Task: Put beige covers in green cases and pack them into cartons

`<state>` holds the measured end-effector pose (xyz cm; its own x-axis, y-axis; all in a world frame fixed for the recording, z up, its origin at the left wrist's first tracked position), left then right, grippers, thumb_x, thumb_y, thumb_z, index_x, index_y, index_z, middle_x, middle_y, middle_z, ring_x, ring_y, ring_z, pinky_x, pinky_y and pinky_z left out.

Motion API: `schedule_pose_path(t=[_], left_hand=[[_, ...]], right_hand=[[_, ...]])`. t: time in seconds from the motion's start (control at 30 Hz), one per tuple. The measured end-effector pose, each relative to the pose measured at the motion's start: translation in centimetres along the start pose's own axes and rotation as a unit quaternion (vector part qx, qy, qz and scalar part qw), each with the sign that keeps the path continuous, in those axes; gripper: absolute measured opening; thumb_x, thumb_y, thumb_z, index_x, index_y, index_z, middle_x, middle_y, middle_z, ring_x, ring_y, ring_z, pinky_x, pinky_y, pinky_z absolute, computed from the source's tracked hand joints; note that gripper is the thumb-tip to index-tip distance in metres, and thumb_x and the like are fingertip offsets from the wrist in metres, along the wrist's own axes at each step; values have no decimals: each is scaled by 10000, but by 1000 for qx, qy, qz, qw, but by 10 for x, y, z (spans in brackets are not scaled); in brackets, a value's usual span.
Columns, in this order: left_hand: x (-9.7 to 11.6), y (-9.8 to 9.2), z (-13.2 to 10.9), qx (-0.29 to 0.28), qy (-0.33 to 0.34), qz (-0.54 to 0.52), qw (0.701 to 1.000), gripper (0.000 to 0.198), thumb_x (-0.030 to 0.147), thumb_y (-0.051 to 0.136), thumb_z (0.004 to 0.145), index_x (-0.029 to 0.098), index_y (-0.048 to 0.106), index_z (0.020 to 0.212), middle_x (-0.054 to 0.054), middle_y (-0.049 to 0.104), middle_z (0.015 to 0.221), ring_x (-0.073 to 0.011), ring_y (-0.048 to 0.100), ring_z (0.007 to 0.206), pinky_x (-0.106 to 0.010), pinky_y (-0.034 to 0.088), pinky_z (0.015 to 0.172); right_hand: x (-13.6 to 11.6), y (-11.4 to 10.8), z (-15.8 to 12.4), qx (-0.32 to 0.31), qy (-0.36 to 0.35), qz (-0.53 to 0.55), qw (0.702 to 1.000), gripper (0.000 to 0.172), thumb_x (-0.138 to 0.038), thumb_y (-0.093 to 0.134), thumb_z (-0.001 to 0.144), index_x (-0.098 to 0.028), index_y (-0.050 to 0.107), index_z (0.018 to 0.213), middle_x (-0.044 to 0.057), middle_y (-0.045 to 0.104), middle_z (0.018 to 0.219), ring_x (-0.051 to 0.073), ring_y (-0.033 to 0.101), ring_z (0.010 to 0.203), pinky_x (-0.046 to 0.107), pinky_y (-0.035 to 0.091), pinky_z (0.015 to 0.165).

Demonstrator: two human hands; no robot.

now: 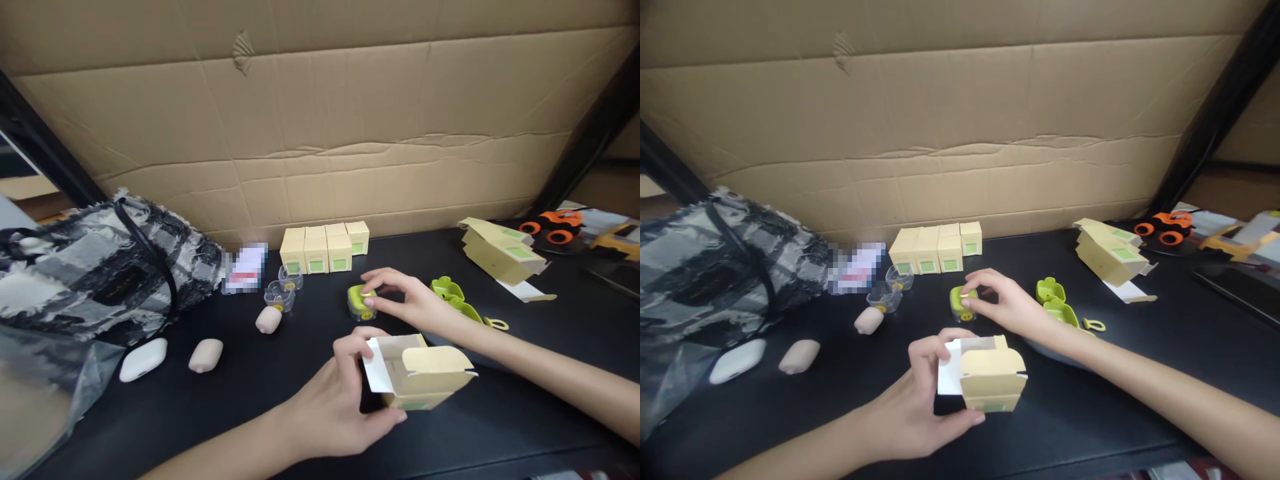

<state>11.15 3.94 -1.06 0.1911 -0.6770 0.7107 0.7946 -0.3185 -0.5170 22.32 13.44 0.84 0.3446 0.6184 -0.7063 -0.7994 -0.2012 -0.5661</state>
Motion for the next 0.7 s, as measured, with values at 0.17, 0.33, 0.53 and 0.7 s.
schedule_pose_path(t=[0.17,0.33,0.53,0.7], left_hand=[[-1,0,-1,3,4,7,1000,555,175,682,742,274,226,1043,-128,402,1235,-258,557,1097,-387,511,825],[-3,-1,0,-3,-6,11,1000,538,222,686,756,276,225,1027,-125,401,1224,-255,570,1068,-393,516,815],[-8,-4,0,10,-46,18,999,509,232,676,768,274,227,1006,-130,378,1262,-274,554,1121,-419,504,859],[-13,-9,0,45,-77,33,995,491,210,665,768,278,232,990,-118,382,1277,-264,570,1115,-410,503,849]], right_hand=[[-1,-8,1,4,30,40,999,200,-368,655,823,-172,635,789,71,681,958,200,663,892,352,537,756],[-11,-26,0,56,32,77,995,237,-399,652,824,-173,599,776,78,685,949,193,671,854,345,555,744],[-47,-44,-15,112,-16,140,984,125,-299,670,825,-198,608,786,57,693,925,167,677,823,271,571,690],[-69,-38,-29,25,-52,50,997,58,-263,655,837,-211,637,819,47,686,907,160,669,804,245,550,673]])
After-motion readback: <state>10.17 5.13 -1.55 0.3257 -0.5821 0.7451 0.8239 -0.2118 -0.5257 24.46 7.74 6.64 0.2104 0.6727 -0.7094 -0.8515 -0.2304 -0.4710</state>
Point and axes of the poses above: each hand's wrist, its own z-axis towards the middle knuckle, its own y-axis out of the palm, x = y × z, the point moved 7 cm from there along z, towards the middle knuckle
